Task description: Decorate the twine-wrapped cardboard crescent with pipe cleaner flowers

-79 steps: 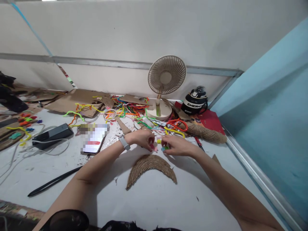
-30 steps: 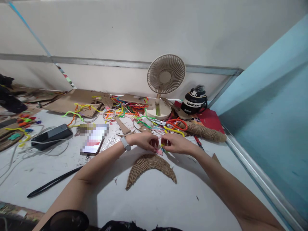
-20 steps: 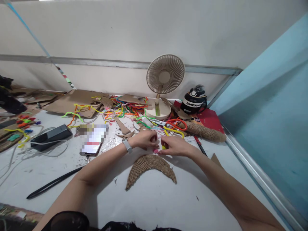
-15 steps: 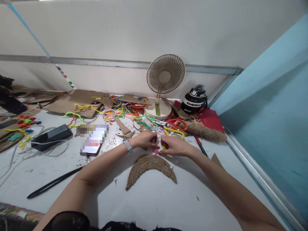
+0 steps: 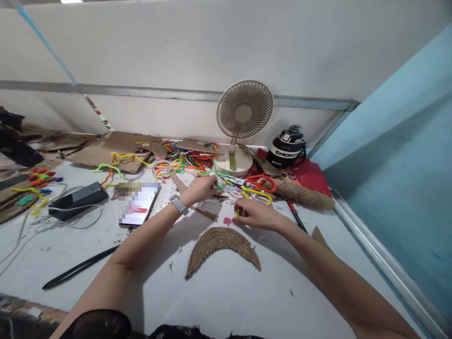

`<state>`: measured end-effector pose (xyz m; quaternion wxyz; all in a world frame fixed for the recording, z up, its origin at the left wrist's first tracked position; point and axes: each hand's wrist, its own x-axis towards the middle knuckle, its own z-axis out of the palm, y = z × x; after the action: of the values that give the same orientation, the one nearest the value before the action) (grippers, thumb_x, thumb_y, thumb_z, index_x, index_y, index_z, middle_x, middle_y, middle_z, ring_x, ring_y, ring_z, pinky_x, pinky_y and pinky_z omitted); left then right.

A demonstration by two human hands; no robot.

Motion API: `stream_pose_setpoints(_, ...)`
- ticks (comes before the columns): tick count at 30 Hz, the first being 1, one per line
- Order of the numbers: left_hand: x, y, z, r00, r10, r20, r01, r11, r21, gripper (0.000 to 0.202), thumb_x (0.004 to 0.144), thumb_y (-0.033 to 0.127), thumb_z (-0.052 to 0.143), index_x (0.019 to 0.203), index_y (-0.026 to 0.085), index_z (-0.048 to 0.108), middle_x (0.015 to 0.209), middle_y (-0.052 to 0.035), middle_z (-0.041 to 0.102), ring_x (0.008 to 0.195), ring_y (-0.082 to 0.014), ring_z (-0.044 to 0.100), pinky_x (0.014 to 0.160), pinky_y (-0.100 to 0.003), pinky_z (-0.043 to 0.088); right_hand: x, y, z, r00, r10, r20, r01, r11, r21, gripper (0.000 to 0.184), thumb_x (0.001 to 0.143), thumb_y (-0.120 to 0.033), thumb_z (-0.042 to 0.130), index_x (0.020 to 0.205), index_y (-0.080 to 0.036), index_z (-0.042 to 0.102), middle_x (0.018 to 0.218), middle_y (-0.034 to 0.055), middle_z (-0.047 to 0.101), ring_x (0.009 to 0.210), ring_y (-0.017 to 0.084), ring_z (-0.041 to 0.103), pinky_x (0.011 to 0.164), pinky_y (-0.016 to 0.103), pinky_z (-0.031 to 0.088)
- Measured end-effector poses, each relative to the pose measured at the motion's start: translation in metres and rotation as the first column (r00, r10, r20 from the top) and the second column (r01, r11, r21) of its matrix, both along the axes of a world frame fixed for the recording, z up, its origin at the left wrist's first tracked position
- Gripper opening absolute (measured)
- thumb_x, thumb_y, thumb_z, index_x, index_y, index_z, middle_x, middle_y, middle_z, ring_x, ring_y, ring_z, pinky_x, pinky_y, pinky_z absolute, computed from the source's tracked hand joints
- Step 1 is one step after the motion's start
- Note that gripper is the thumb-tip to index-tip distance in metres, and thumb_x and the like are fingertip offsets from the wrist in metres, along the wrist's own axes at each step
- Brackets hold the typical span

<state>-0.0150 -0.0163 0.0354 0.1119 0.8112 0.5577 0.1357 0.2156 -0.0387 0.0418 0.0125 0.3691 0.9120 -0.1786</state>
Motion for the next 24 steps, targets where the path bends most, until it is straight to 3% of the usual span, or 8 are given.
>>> stream_pose_setpoints(3, -0.004, 0.000, 0.005, 1.000, 0.009, 0.003, -0.009, 1.000, 0.026, 0.019, 0.085, 0.020, 0.046, 0.095, 0.017, 0.061, 0.089, -0.0075, 0.068, 0.077, -0.0180, 0.061, 0.064, -0.024, 0.041, -0.004, -0.004, -0.001, 1.000, -0.019, -0.014, 0.019, 0.999, 0.040, 0.030, 0.084, -0.046, 0.056, 0.094, -0.018, 0.057, 0.092, 0.0079, 0.064, 0.080, 0.020, 0.058, 0.065, 0.027, 0.038)
stream_pose_setpoints(7, -0.009, -0.001, 0.013, 1.000, 0.001, 0.004, -0.001, 0.999, 0.037, 0.018, 0.084, 0.026, 0.048, 0.088, 0.017, 0.063, 0.085, -0.0071, 0.068, 0.072, -0.0183, 0.060, 0.062, -0.024, 0.040, -0.013, -0.012, -0.008, 0.995, -0.084, 0.049, 0.076, 0.987, 0.142, 0.041, 0.083, -0.058, 0.053, 0.093, -0.019, 0.056, 0.098, 0.0099, 0.062, 0.085, 0.023, 0.057, 0.065, 0.028, 0.038)
stream_pose_setpoints(13, -0.017, 0.000, 0.022, 1.000, 0.013, 0.008, -0.013, 0.998, 0.057, 0.020, 0.083, 0.030, 0.051, 0.086, 0.015, 0.064, 0.081, -0.0080, 0.068, 0.070, -0.0183, 0.060, 0.062, -0.025, 0.039, -0.014, -0.012, -0.013, 0.995, -0.097, 0.036, 0.088, 0.977, 0.192, 0.028, 0.089, -0.046, 0.050, 0.093, -0.019, 0.056, 0.101, 0.0093, 0.060, 0.084, 0.020, 0.057, 0.062, 0.026, 0.035)
stream_pose_setpoints(17, -0.024, 0.001, 0.025, 1.000, 0.009, 0.013, -0.009, 0.998, 0.065, 0.023, 0.085, 0.032, 0.050, 0.091, 0.015, 0.064, 0.084, -0.0085, 0.069, 0.072, -0.0179, 0.061, 0.062, -0.024, 0.041, -0.006, -0.004, -0.007, 0.993, -0.112, -0.041, 0.118, 0.974, 0.192, 0.023, 0.087, -0.039, 0.054, 0.098, -0.019, 0.057, 0.101, 0.0073, 0.061, 0.081, 0.018, 0.058, 0.066, 0.026, 0.037)
stream_pose_setpoints(24, -0.032, 0.001, 0.029, 1.000, -0.029, -0.006, 0.030, 0.998, 0.061, 0.023, 0.085, 0.031, 0.048, 0.087, 0.017, 0.066, 0.081, -0.0068, 0.069, 0.069, -0.0171, 0.060, 0.061, -0.023, 0.039, 0.004, 0.004, 0.000, 0.989, -0.114, -0.096, 0.133, 0.965, 0.226, 0.015, 0.089, -0.029, 0.048, 0.090, -0.020, 0.059, 0.092, 0.0061, 0.063, 0.083, 0.018, 0.058, 0.069, 0.027, 0.040)
